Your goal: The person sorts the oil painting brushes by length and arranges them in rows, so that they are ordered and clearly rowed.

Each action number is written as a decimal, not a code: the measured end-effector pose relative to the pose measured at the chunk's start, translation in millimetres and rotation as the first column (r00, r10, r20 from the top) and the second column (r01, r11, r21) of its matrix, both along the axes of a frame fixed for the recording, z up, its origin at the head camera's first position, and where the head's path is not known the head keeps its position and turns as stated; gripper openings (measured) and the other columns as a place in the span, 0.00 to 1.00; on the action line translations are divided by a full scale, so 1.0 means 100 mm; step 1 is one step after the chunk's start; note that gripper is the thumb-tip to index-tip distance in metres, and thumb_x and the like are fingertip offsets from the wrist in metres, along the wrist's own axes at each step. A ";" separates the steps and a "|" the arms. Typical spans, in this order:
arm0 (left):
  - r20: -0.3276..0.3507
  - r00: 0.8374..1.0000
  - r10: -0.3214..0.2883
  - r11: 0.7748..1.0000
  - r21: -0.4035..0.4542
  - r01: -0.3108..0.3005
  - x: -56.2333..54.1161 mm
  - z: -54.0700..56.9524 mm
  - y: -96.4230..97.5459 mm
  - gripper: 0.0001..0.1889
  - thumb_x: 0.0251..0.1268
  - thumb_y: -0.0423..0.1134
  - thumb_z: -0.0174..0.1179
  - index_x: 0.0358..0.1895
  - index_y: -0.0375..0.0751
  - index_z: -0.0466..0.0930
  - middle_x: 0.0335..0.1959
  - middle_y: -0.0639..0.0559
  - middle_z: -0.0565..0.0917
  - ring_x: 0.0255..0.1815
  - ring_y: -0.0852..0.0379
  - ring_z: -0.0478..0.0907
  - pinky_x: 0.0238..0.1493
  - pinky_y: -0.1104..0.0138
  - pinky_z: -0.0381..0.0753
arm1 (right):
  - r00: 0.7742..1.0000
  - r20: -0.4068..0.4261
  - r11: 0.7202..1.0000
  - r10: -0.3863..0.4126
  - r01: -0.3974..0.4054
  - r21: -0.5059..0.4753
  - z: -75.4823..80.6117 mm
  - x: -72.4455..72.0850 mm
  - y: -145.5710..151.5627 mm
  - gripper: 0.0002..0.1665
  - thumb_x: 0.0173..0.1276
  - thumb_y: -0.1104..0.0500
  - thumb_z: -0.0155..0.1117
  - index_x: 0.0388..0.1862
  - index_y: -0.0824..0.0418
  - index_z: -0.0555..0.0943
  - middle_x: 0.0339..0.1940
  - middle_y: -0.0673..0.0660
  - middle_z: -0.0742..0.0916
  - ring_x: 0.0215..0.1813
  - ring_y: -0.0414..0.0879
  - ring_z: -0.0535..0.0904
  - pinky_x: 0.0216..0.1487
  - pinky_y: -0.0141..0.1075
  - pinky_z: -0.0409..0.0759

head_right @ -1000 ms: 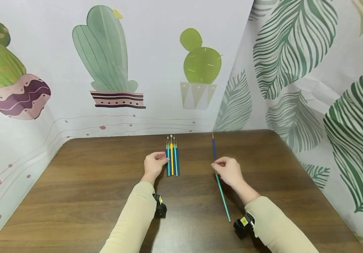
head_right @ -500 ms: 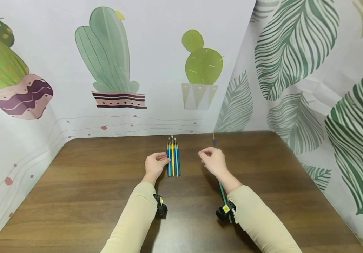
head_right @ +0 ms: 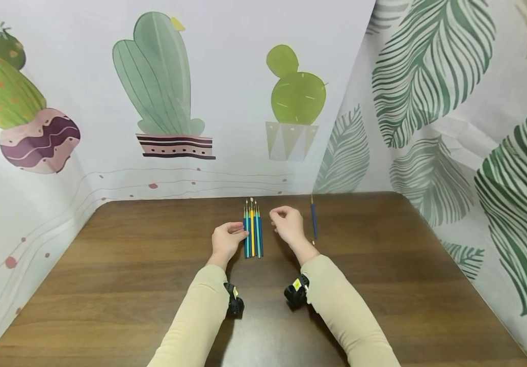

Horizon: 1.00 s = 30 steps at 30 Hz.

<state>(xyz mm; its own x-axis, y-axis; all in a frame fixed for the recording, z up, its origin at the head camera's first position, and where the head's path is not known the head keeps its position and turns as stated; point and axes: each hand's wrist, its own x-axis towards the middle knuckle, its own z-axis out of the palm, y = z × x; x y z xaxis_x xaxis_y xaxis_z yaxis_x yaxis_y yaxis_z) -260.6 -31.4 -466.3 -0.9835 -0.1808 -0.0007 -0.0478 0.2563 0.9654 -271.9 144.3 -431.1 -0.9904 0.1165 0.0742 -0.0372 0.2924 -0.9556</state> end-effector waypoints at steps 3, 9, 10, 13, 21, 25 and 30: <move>0.004 1.000 0.000 1.000 0.001 0.000 0.00 0.01 0.00 0.14 0.53 0.32 0.68 0.44 0.34 0.84 0.42 0.41 0.86 0.45 0.50 0.85 0.47 0.63 0.84 | 1.000 0.004 1.000 0.012 -0.012 0.007 -0.04 -0.08 -0.06 0.16 0.66 0.59 0.59 0.46 0.69 0.81 0.38 0.69 0.86 0.33 0.47 0.84 0.30 0.35 0.85; -0.003 1.000 0.002 1.000 -0.001 -0.002 -0.01 0.02 0.00 0.14 0.53 0.32 0.68 0.44 0.34 0.83 0.42 0.41 0.86 0.44 0.50 0.85 0.48 0.63 0.84 | 0.996 0.050 0.998 0.067 -0.067 -0.006 -0.08 -0.22 -0.14 0.20 0.68 0.59 0.57 0.54 0.70 0.78 0.48 0.68 0.84 0.44 0.55 0.84 0.37 0.37 0.86; -0.005 1.000 0.002 1.000 -0.001 -0.002 -0.01 0.02 -0.01 0.14 0.54 0.32 0.68 0.44 0.33 0.83 0.42 0.41 0.86 0.44 0.50 0.85 0.48 0.63 0.84 | 0.995 0.066 0.997 0.078 -0.077 -0.019 -0.09 -0.25 -0.15 0.20 0.69 0.60 0.56 0.55 0.70 0.77 0.50 0.68 0.83 0.46 0.56 0.84 0.38 0.37 0.86; -0.005 1.000 -0.001 1.000 -0.004 0.001 0.00 0.02 -0.01 0.14 0.54 0.32 0.68 0.45 0.33 0.83 0.42 0.41 0.86 0.44 0.50 0.85 0.47 0.63 0.84 | 0.985 0.133 0.993 0.107 -0.098 -0.071 -0.10 -0.28 -0.19 0.21 0.70 0.60 0.54 0.59 0.70 0.74 0.56 0.67 0.80 0.52 0.56 0.82 0.41 0.36 0.86; -0.002 1.000 -0.011 1.000 -0.020 0.011 -0.01 0.00 0.00 0.14 0.54 0.32 0.68 0.45 0.33 0.83 0.42 0.41 0.86 0.45 0.50 0.85 0.47 0.63 0.84 | 0.958 0.277 0.975 0.078 -0.015 -0.223 -0.14 -0.31 -0.25 0.22 0.70 0.63 0.53 0.61 0.70 0.72 0.57 0.67 0.79 0.49 0.50 0.82 0.40 0.31 0.85; -0.004 1.000 -0.008 1.000 -0.018 0.008 -0.02 0.01 0.00 0.14 0.54 0.32 0.68 0.45 0.33 0.83 0.42 0.41 0.87 0.44 0.50 0.85 0.47 0.63 0.84 | 0.950 0.308 0.957 0.052 0.041 -0.287 -0.15 -0.33 -0.27 0.22 0.69 0.65 0.54 0.61 0.70 0.73 0.52 0.65 0.80 0.39 0.43 0.82 0.38 0.30 0.85; -0.013 1.000 -0.010 1.000 -0.015 0.009 -0.03 -0.01 -0.01 0.14 0.53 0.31 0.68 0.44 0.33 0.83 0.42 0.41 0.87 0.44 0.50 0.85 0.46 0.63 0.84 | 0.954 0.299 0.960 0.030 0.057 -0.275 -0.16 -0.35 -0.30 0.20 0.66 0.67 0.57 0.57 0.71 0.75 0.48 0.64 0.81 0.35 0.40 0.81 0.37 0.29 0.85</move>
